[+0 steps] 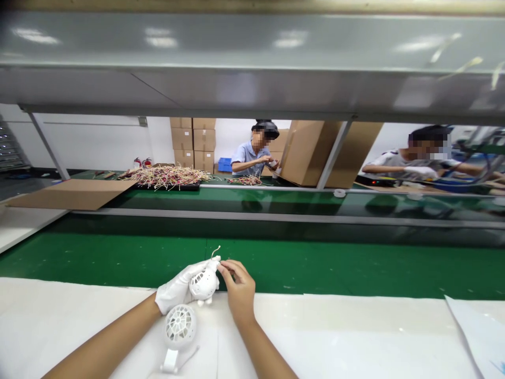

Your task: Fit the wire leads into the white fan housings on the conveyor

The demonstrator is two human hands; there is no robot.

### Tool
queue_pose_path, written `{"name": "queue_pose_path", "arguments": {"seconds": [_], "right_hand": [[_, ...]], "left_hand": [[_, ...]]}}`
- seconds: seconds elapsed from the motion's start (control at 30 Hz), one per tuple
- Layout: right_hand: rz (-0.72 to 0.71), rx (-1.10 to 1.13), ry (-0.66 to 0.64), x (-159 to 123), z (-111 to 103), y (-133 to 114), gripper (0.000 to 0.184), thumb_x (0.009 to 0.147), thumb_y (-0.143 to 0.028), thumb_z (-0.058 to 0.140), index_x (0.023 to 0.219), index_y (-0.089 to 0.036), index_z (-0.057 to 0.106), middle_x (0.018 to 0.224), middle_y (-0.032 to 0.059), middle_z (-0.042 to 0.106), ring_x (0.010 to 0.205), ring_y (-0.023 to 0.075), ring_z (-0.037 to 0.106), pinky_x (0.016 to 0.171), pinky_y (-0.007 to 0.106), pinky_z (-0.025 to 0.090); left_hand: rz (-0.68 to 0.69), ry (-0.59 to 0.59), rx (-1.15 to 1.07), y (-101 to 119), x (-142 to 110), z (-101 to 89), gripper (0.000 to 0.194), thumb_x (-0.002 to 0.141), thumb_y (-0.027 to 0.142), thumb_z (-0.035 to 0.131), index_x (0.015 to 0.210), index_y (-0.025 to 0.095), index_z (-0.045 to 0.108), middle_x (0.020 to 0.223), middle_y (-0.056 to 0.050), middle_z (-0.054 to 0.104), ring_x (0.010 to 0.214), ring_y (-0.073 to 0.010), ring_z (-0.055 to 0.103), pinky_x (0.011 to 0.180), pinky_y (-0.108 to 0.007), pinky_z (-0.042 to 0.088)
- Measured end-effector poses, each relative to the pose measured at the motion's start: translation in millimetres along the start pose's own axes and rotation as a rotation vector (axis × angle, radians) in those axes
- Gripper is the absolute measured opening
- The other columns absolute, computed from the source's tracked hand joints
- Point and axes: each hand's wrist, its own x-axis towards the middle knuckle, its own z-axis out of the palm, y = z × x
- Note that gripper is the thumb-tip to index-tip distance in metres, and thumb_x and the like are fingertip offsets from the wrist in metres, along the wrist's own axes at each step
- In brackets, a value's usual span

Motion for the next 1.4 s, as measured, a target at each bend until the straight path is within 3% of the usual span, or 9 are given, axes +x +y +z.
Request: {"name": "queue_pose_path", "arguments": {"seconds": [0.1, 0.27, 0.43, 0.67, 0.83, 1.0, 1.2, 1.4], "right_hand": [[0.030, 0.014, 0.005, -0.8, -0.6, -0.8, 0.019, 0.060, -0.028, 0.070, 0.076, -0.020, 0.065, 0.078, 0.0047, 0.060, 0.070, 0.0185, 0.054, 0.065, 0.031, 0.046], [-0.020, -0.033, 0.015, -2.9, -0.6, 2.0, 0.012, 0.063, -0.029, 0.068, 0.069, -0.019, 0.064, 0.082, 0.0052, 0.057, 0.073, 0.0183, 0.054, 0.065, 0.029, 0.046], [0.145, 0.034, 0.100, -4.7, 3.4, -2.4, 0.022, 0.057, -0.031, 0.072, 0.073, -0.018, 0.062, 0.072, 0.0034, 0.062, 0.070, 0.0188, 0.056, 0.068, 0.030, 0.046], [0.283, 0.132, 0.089, -5.0, 3.7, 1.3, 0.021, 0.056, -0.035, 0.072, 0.067, -0.018, 0.067, 0.067, 0.0025, 0.064, 0.063, 0.0177, 0.055, 0.062, 0.029, 0.045], [0.480, 0.433, -0.018, -3.9, 4.5, 5.9, 0.026, 0.053, -0.035, 0.075, 0.071, -0.017, 0.067, 0.069, 0.0034, 0.067, 0.066, 0.0180, 0.058, 0.065, 0.031, 0.045], [0.582, 0.572, -0.123, -1.5, 2.5, 1.7, 0.028, 0.052, -0.033, 0.076, 0.074, -0.017, 0.067, 0.073, 0.0045, 0.068, 0.071, 0.0183, 0.059, 0.068, 0.030, 0.044], [0.602, 0.597, -0.291, 4.0, -5.5, -0.1, 0.025, 0.055, -0.030, 0.074, 0.075, -0.017, 0.067, 0.073, 0.0043, 0.067, 0.070, 0.0168, 0.058, 0.068, 0.027, 0.042], [0.571, 0.493, -0.298, 11.7, -3.4, 0.2, 0.029, 0.057, -0.035, 0.071, 0.079, -0.018, 0.067, 0.082, 0.0063, 0.066, 0.079, 0.0202, 0.058, 0.071, 0.030, 0.043]], "left_hand": [[-0.073, -0.044, -0.053, 0.8, -0.5, -1.5, 0.042, 0.078, 0.044, 0.047, 0.109, 0.016, 0.053, 0.071, -0.006, 0.060, 0.056, -0.0133, 0.057, 0.049, -0.022, 0.041], [-0.081, -0.067, -0.084, -2.7, -2.6, -7.3, 0.041, 0.079, 0.039, 0.048, 0.113, 0.016, 0.050, 0.074, -0.007, 0.060, 0.061, -0.0143, 0.058, 0.056, -0.025, 0.044], [-0.056, -0.081, -0.095, -0.3, -4.6, -1.4, 0.046, 0.077, 0.037, 0.053, 0.118, 0.018, 0.046, 0.080, -0.007, 0.059, 0.064, -0.0150, 0.059, 0.062, -0.028, 0.044], [0.002, -0.069, 0.029, 0.4, -4.3, 5.3, 0.051, 0.072, 0.034, 0.060, 0.119, 0.020, 0.046, 0.079, -0.006, 0.060, 0.067, -0.0165, 0.059, 0.063, -0.029, 0.043], [0.027, -0.042, 0.108, 0.7, -1.5, 4.8, 0.050, 0.069, 0.028, 0.065, 0.115, 0.018, 0.049, 0.082, -0.006, 0.060, 0.073, -0.0170, 0.058, 0.068, -0.029, 0.044], [0.036, -0.020, 0.136, 6.3, -5.5, 3.9, 0.032, 0.081, 0.031, 0.051, 0.108, 0.014, 0.050, 0.099, -0.006, 0.055, 0.084, -0.0167, 0.055, 0.073, -0.034, 0.047], [0.051, 0.016, 0.138, 5.9, -8.6, 2.9, 0.030, 0.082, 0.031, 0.048, 0.106, 0.014, 0.050, 0.104, -0.006, 0.052, 0.088, -0.0179, 0.053, 0.075, -0.036, 0.046], [0.087, 0.055, 0.141, 5.2, -4.7, 5.2, 0.029, 0.082, 0.032, 0.048, 0.104, 0.013, 0.051, 0.099, -0.006, 0.054, 0.082, -0.0156, 0.055, 0.070, -0.033, 0.048]]}}
